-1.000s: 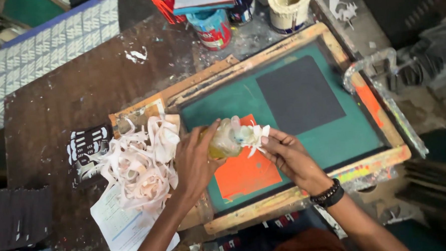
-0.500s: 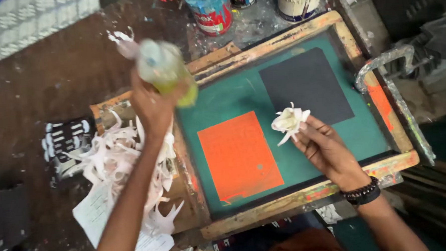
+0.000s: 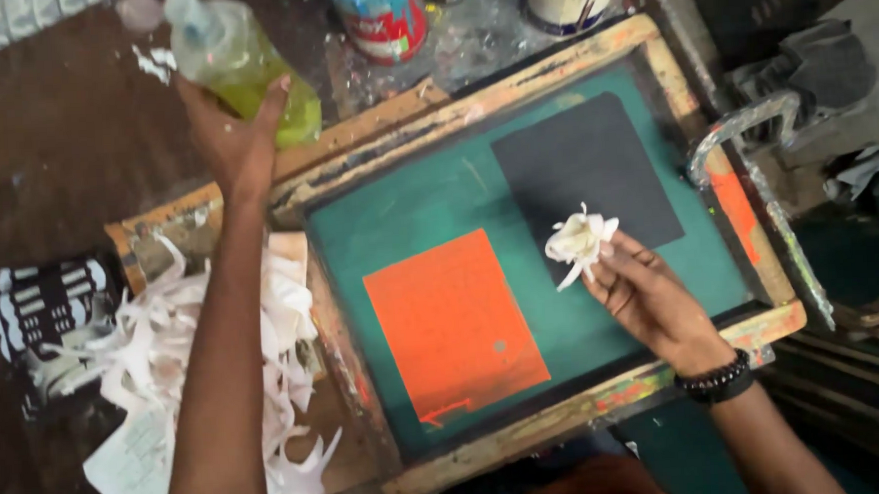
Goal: The person cleans a screen printing frame by wiping the mesh surface with a white cloth. They apply a liquid from a bottle onto the cloth and scrub the frame to remove orange and black ink residue.
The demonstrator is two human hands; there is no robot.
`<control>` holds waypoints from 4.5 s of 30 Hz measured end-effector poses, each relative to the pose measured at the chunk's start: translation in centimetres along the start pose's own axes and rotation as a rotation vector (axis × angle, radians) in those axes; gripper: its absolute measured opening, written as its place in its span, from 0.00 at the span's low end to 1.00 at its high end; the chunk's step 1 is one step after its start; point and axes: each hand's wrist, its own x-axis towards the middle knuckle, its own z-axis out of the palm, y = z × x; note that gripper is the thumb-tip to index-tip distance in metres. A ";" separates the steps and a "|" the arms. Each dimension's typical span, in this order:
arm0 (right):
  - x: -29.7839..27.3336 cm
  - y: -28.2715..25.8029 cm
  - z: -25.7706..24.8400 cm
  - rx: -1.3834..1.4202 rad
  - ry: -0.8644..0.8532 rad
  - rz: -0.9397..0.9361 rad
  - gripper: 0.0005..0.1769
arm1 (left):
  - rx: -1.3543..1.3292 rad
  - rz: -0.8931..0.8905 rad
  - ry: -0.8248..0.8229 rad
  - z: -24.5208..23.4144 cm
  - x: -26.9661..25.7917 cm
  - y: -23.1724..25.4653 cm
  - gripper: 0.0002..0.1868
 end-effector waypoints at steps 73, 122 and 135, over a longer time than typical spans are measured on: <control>-4.0 10.6 16.0 -1.776 -1.129 -0.552 0.14 | -0.628 -0.349 -0.111 -7.9 -29.4 2.7 0.25; 2.2 2.6 5.8 -1.945 -0.802 -1.166 0.12 | -0.587 -0.416 -0.090 -7.6 -30.3 1.9 0.32; 2.4 1.5 4.3 -2.378 -0.349 -0.567 0.07 | -0.669 -0.379 -0.089 -7.4 -30.4 1.9 0.31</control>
